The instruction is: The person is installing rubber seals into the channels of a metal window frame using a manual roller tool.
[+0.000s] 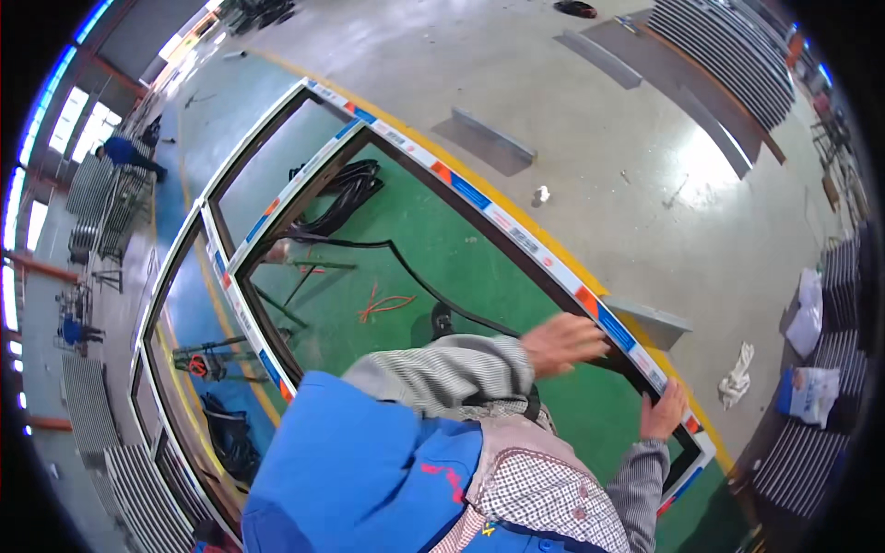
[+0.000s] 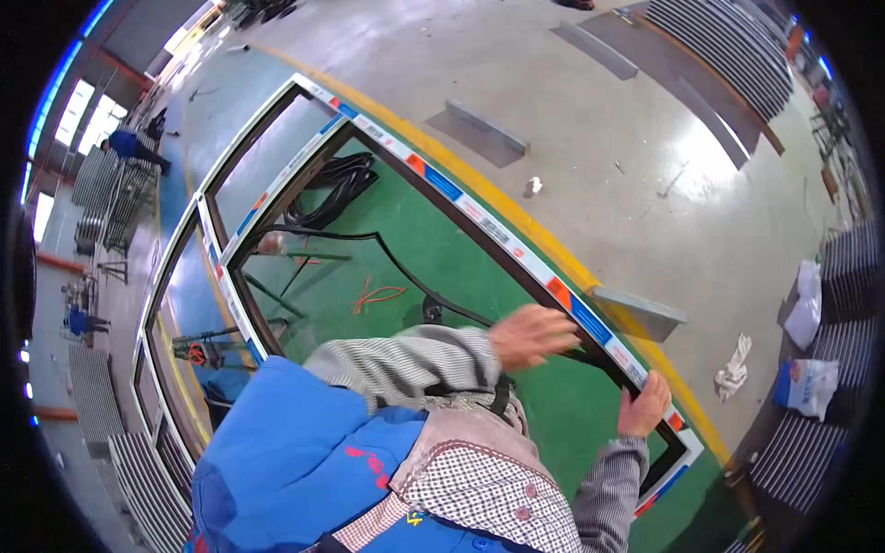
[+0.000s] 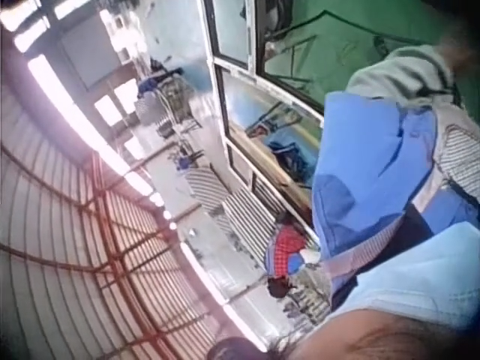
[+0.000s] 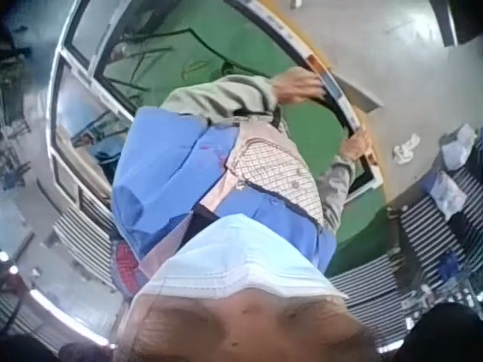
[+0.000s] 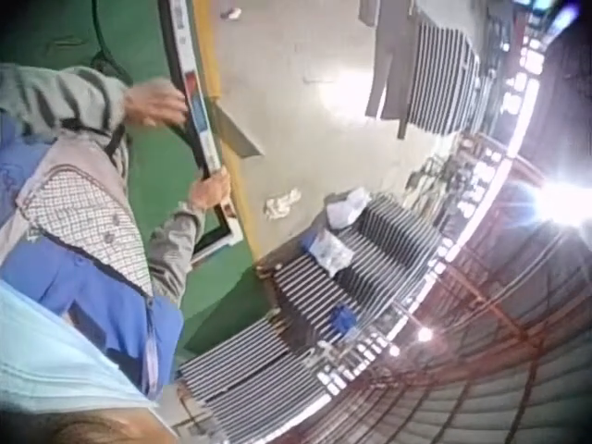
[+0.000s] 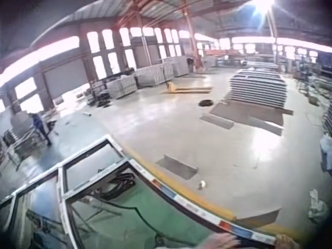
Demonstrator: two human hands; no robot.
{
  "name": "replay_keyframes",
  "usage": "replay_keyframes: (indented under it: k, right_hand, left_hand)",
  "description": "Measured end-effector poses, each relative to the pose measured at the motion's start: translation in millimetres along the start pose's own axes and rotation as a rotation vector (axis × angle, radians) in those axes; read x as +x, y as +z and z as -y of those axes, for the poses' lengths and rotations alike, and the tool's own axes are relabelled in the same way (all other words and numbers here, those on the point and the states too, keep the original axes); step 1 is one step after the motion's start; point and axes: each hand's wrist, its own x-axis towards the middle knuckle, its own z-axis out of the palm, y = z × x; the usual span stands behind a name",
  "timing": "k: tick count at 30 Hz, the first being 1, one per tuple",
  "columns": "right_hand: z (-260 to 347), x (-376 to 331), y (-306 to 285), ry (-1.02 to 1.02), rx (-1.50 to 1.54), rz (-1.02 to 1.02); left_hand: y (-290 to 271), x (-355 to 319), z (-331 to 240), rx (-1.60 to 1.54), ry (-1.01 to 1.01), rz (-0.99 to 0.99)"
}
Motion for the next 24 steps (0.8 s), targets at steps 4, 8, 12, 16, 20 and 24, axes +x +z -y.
replay_keyframes:
  k: [4,8,12,16,20,24]
  right_hand:
    - [51,6,-17,0.014,-0.117,-0.148]
    - [123,-5,-11,0.141,-0.181,-0.288]
    - [231,-6,6,0.24,-0.188,-0.197]
    - [319,17,37,0.177,-0.112,-0.054]
    - [386,55,39,0.17,-0.108,-0.062]
    - [445,97,42,-0.083,-0.036,-0.068]
  left_hand:
    - [-83,-129,118,0.312,-0.477,-0.161]
    - [-140,-273,279,0.832,-1.037,0.4]
    - [-166,-349,380,0.666,-1.343,0.601]
    - [-151,-397,421,0.253,-1.369,0.746]
    - [-158,-327,394,0.119,-1.185,0.72]
    - [-250,-283,343,0.01,-0.971,0.336]
